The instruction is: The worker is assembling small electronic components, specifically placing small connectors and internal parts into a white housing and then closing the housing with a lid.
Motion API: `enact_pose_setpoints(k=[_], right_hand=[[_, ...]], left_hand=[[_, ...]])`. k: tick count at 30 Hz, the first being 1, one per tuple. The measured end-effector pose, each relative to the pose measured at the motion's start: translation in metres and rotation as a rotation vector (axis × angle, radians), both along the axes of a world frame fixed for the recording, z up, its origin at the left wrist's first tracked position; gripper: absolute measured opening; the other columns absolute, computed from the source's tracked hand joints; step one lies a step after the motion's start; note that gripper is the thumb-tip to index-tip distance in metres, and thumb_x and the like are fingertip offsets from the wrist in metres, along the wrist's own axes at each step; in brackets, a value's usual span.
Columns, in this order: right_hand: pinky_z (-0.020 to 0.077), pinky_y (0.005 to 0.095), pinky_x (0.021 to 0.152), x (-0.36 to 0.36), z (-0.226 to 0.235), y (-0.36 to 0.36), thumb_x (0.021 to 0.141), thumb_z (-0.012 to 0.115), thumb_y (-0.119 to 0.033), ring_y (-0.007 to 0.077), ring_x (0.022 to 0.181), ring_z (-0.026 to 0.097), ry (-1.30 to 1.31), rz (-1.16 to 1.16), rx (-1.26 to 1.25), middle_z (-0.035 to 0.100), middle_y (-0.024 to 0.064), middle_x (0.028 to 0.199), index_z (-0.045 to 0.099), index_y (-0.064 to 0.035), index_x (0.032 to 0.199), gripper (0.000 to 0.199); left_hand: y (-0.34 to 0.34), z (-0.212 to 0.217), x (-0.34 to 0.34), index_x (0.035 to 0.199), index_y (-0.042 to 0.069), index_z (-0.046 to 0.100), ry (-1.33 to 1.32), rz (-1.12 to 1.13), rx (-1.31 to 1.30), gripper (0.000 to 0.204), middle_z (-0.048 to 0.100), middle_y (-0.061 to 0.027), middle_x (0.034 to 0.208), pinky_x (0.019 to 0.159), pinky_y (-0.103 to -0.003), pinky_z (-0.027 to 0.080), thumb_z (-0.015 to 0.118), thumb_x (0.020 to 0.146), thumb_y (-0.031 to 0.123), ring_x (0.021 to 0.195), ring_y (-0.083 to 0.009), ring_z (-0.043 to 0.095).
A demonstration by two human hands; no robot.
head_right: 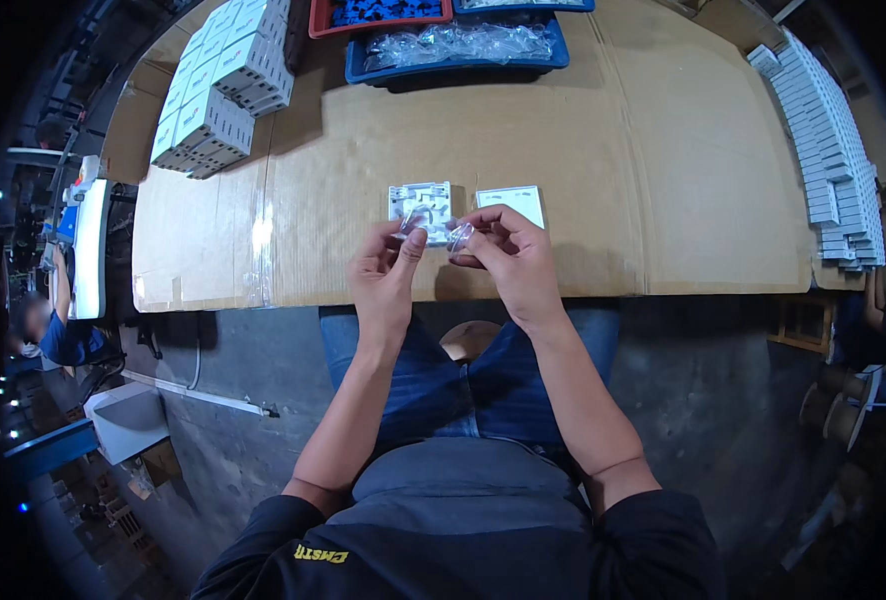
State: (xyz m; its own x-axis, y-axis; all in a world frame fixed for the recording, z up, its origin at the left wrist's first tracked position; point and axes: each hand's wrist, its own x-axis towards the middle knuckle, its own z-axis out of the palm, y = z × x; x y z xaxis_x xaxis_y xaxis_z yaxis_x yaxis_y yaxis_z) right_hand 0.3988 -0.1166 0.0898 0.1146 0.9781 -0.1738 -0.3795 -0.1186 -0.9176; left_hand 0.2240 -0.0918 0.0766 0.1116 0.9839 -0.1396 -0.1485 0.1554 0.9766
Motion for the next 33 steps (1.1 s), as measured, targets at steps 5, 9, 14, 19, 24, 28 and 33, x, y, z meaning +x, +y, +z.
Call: enact_pose_setpoints(k=[5, 9, 14, 19, 24, 28, 33], right_hand=[[0.0589, 0.0242, 0.072, 0.006, 0.001, -0.004, 0.098, 0.064, 0.003, 0.0094, 0.076, 0.066, -0.127, 0.027, 0.0, 0.072, 0.0061, 0.093, 0.066, 0.0024, 0.116, 0.018], [0.054, 0.0224, 0.066, 0.005, 0.01, -0.003, 0.098, 0.065, 0.002, 0.0068, 0.075, 0.065, -0.183, 0.109, -0.041, 0.073, 0.0052, 0.09, 0.065, 0.0006, 0.113, 0.015], [0.0501, 0.0212, 0.066, 0.006, 0.009, -0.003, 0.097, 0.069, 0.0, 0.0039, 0.074, 0.063, -0.269, 0.099, -0.059, 0.074, 0.0048, 0.088, 0.063, -0.0005, 0.112, 0.016], [0.0496, 0.0221, 0.068, 0.011, 0.011, -0.005, 0.096, 0.071, -0.003, 0.0043, 0.078, 0.063, -0.331, 0.182, -0.075, 0.074, 0.0033, 0.089, 0.061, -0.0002, 0.115, 0.022], [0.053, 0.0268, 0.077, 0.011, 0.028, -0.007, 0.101, 0.068, -0.012, 0.0106, 0.09, 0.066, -0.592, 0.089, 0.16, 0.07, 0.011, 0.115, 0.065, -0.0001, 0.118, 0.021], [0.0549, 0.0309, 0.085, 0.027, 0.031, -0.006, 0.106, 0.063, -0.024, 0.0176, 0.099, 0.067, -0.642, 0.273, 0.419, 0.061, 0.0145, 0.136, 0.073, 0.0002, 0.113, 0.027], [0.056, 0.0309, 0.081, 0.02, 0.042, -0.011, 0.108, 0.059, -0.031, 0.0154, 0.087, 0.068, -0.362, 0.482, 0.177, 0.063, 0.0139, 0.135, 0.072, 0.0042, 0.117, 0.038]], left_hand=[[0.014, 0.043, -0.008, 0.138, 0.011, 0.063, 0.794, -0.226, 0.853, 0.074, 0.061, -0.0088, 0.14, 0.103, -0.041, 0.045, 0.093, 0.071, 0.025, 0.114, -0.0272, 0.063], [0.017, 0.035, -0.013, 0.132, 0.014, 0.068, 0.8, -0.365, 0.826, 0.073, 0.069, -0.0047, 0.124, 0.109, -0.043, 0.039, 0.093, 0.063, 0.023, 0.113, -0.0266, 0.063], [0.014, 0.028, -0.011, 0.123, 0.012, 0.072, 0.744, -0.331, 0.758, 0.062, 0.074, -0.0032, 0.111, 0.105, -0.042, 0.042, 0.092, 0.065, 0.023, 0.105, -0.0244, 0.066], [0.015, 0.022, -0.014, 0.115, 0.011, 0.075, 0.643, -0.363, 0.668, 0.05, 0.075, -0.0035, 0.109, 0.101, -0.041, 0.044, 0.092, 0.07, 0.021, 0.098, -0.0244, 0.068], [0.01, 0.022, -0.018, 0.116, 0.004, 0.073, 0.266, -0.413, 0.166, 0.04, 0.075, -0.0058, 0.103, 0.093, -0.033, 0.054, 0.088, 0.084, 0.021, 0.1, -0.018, 0.071], [0.009, 0.023, -0.019, 0.116, -0.001, 0.072, -0.094, -0.51, -0.08, 0.034, 0.076, -0.0091, 0.107, 0.09, -0.033, 0.057, 0.08, 0.093, 0.023, 0.1, -0.016, 0.071], [0.008, 0.009, -0.019, 0.117, -0.003, 0.07, -0.385, -0.691, -0.369, 0.041, 0.074, -0.0108, 0.101, 0.09, -0.033, 0.056, 0.068, 0.102, 0.035, 0.096, -0.02, 0.072]])
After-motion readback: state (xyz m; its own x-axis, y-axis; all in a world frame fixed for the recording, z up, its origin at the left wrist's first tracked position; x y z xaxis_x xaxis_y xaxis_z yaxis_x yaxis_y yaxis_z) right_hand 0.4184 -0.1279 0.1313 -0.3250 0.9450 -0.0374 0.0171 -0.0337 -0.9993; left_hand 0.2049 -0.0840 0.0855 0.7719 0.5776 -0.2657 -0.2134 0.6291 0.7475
